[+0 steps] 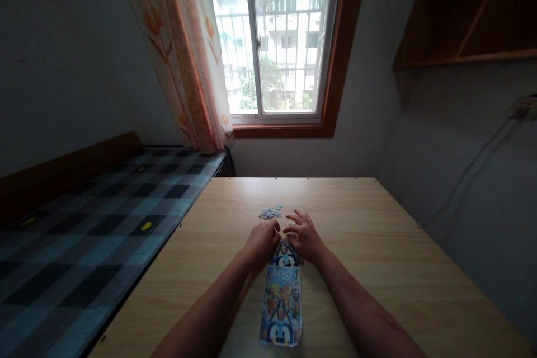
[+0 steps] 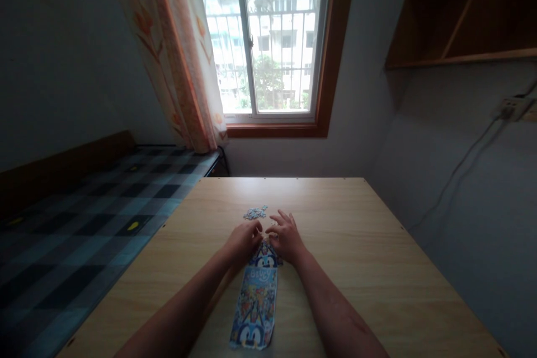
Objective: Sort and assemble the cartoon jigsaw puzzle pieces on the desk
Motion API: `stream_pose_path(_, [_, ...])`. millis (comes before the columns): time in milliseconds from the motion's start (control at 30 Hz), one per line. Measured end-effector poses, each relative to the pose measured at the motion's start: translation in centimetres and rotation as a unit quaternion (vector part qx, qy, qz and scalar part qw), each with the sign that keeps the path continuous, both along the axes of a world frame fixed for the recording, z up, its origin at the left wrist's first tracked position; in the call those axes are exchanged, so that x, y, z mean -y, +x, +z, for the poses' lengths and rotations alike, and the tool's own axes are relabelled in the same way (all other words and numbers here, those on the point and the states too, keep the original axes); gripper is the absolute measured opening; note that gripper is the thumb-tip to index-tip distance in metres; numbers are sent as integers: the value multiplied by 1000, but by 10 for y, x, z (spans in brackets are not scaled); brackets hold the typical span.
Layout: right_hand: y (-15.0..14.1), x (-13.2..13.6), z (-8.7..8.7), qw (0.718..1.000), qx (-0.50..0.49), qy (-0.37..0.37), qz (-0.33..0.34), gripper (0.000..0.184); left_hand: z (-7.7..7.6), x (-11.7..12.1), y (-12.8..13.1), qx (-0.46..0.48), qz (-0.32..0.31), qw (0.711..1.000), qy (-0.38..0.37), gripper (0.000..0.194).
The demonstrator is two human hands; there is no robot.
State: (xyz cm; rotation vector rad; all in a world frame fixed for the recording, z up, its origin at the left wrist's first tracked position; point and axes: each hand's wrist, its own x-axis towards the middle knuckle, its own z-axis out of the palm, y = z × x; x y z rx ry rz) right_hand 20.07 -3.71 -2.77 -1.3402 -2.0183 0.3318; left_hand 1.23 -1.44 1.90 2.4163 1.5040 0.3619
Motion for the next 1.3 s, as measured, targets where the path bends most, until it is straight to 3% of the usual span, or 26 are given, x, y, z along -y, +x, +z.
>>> stream_pose_path(100, [-1,1,1,1000,-3,-10,3,21,3,-10,-7,48,34,998,-28,13])
stream_pose_path(200, [-1,0,1,1000,-14,-7,-8,18,7,-27,-18,81,74,994,-3,14])
stream_pose_path(433, [14,-14,-8,981,-77,25,-174,21,10,-55,-29,130,149,980,14,23])
stream_pose_path(533, [21,-20,-14,973,-94,28,-210,22,7,-61,-27,139,164,977,5,22])
stream_pose_path(800, [16,-27,-16,982,-37,19,-183,18,-2,-71,-19,131,172,976,-2,15])
stream_pose_path(933, [16,-30,-16,984,-30,19,-176,19,3,-71,-11,118,155,981,1,15])
stream_pose_path(1133, [22,-33,-19,979,-59,2,-193,23,12,-68,-17,29,203,979,19,20])
stream_pose_path(1300, [19,-31,-18,984,-41,-14,-173,22,7,-48,-34,30,129,991,23,19])
